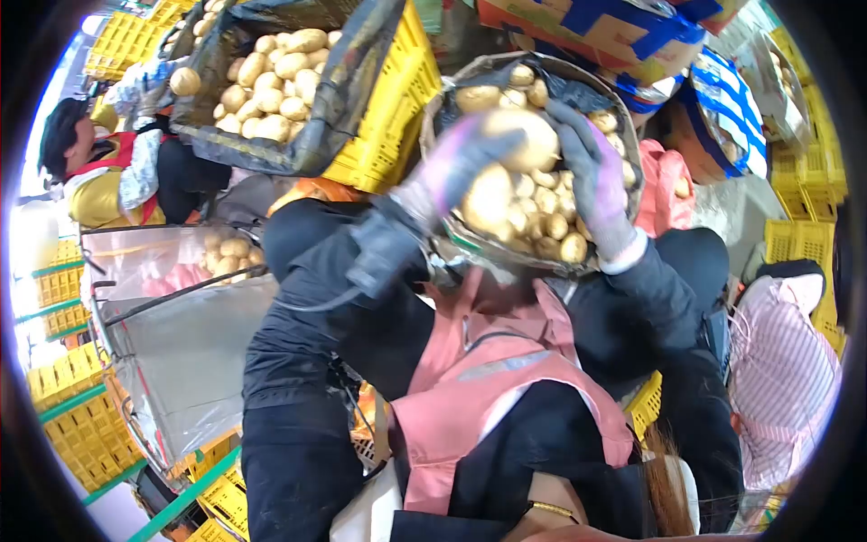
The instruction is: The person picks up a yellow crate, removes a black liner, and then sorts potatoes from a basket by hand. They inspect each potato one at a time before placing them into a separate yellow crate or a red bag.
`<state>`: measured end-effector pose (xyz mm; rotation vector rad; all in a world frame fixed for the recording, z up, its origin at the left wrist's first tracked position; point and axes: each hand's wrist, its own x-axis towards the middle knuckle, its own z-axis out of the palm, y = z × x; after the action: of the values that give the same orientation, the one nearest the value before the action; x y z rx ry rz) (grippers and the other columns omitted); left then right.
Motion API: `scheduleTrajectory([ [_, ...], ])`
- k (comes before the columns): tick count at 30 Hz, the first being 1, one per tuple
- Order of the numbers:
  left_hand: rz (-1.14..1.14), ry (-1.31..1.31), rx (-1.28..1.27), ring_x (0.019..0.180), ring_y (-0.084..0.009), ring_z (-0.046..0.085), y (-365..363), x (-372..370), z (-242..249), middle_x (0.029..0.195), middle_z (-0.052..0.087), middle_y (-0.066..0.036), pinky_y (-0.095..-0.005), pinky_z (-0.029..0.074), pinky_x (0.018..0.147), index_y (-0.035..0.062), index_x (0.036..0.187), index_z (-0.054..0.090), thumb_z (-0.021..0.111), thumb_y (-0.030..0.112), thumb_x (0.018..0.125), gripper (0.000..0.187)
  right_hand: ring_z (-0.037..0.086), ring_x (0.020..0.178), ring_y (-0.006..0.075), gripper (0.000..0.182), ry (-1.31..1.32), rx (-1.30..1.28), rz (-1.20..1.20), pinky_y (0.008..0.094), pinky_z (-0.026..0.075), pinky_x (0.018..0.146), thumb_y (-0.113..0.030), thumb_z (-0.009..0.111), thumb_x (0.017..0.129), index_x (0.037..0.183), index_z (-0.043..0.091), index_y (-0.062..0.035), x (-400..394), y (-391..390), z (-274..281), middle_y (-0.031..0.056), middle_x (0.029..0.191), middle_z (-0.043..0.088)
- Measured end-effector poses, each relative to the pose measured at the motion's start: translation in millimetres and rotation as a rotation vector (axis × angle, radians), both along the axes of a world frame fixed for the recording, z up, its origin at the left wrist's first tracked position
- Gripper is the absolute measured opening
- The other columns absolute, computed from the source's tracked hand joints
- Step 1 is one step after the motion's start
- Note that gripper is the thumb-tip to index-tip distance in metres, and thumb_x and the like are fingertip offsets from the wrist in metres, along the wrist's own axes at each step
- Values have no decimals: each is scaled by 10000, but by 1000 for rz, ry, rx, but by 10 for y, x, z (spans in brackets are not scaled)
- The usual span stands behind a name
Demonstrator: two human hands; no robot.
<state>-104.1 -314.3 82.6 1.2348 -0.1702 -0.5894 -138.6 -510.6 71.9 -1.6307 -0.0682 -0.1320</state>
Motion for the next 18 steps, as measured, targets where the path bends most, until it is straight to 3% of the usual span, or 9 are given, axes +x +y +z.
scheduleTrajectory([
  [2, 190, 226, -198, 876, -210, 667, 176, 205, 56, 1056, 673, -92, -326, 563, 783, 25, 1182, 594, 651, 329, 916, 408, 644, 923, 158, 378, 129, 246, 15, 278, 523, 787, -232, 518, 990, 1302, 539, -21, 108, -27, -97, 77, 1138, 652],
  [4, 284, 79, -284, 758, -240, 677, 670, 565, 90, 976, 673, -121, -358, 581, 659, 18, 1177, 567, 610, 517, 893, 576, 646, 879, 153, 369, 170, 141, 18, 269, 515, 772, -224, 562, 957, 1274, 564, -34, 263, -90, -398, 76, 1129, 657],
  [6, 111, 72, -449, 869, -247, 668, 1373, 914, -23, 1012, 662, -115, -402, 572, 759, 24, 1189, 553, 566, 496, 907, 549, 645, 867, 159, 373, 239, -48, 91, 284, 512, 785, -227, 608, 916, 1243, 595, -49, 362, -128, -830, 76, 1079, 676],
  [11, 493, 197, -1045, 1341, -346, 388, 1654, 910, 165, 1446, 406, -199, -562, 335, 1094, -7, 1405, 360, 516, 351, 907, 633, 656, 854, 246, 382, 423, -519, 446, 341, 514, 783, -278, 617, 855, 1162, 654, -53, 327, 290, -1973, 140, 961, 701],
  [13, 503, 185, -839, 1335, -351, 397, 1344, 798, 204, 1464, 378, -198, -531, 330, 1103, 3, 1414, 353, 509, 323, 937, 596, 660, 854, 289, 416, 578, -613, 575, 373, 508, 782, -324, 600, 837, 1134, 660, -41, 319, 645, -2172, 162, 959, 700],
  [15, 522, 186, -620, 1328, -355, 406, 1070, 689, 229, 1482, 351, -196, -500, 324, 1111, 13, 1424, 345, 502, 295, 967, 559, 672, 858, 328, 432, 414, -787, 700, 400, 507, 769, -362, 591, 813, 1075, 674, -29, 341, 941, -2268, 199, 966, 698],
  [16, 516, 147, -530, 1336, -356, 396, 963, 650, 286, 1495, 331, -187, -486, 342, 1100, 22, 1428, 344, 512, 280, 968, 553, 678, 882, 362, 430, 702, -781, 587, 417, 512, 737, -366, 587, 787, 1008, 686, -10, 466, 1263, -2654, 231, 995, 686],
  [17, 523, 196, -464, 1332, -361, 402, 913, 640, 333, 1487, 346, -188, -490, 347, 1095, 17, 1425, 346, 460, 253, 990, 508, 582, 637, 187, 295, 627, -724, 687, 369, 461, 590, -151, 590, 786, 1028, 657, 5, 531, 1163, -3079, 115, 775, 681],
  [18, 548, 249, -489, 1178, -330, 497, 834, 609, 336, 1316, 471, -157, -463, 424, 972, 45, 1249, 465, 527, 282, 965, 375, 585, 656, 182, 307, 601, -598, 717, 369, 463, 594, -136, 612, 766, 1036, 654, 4, 546, 1123, -3052, 95, 795, 685],
])
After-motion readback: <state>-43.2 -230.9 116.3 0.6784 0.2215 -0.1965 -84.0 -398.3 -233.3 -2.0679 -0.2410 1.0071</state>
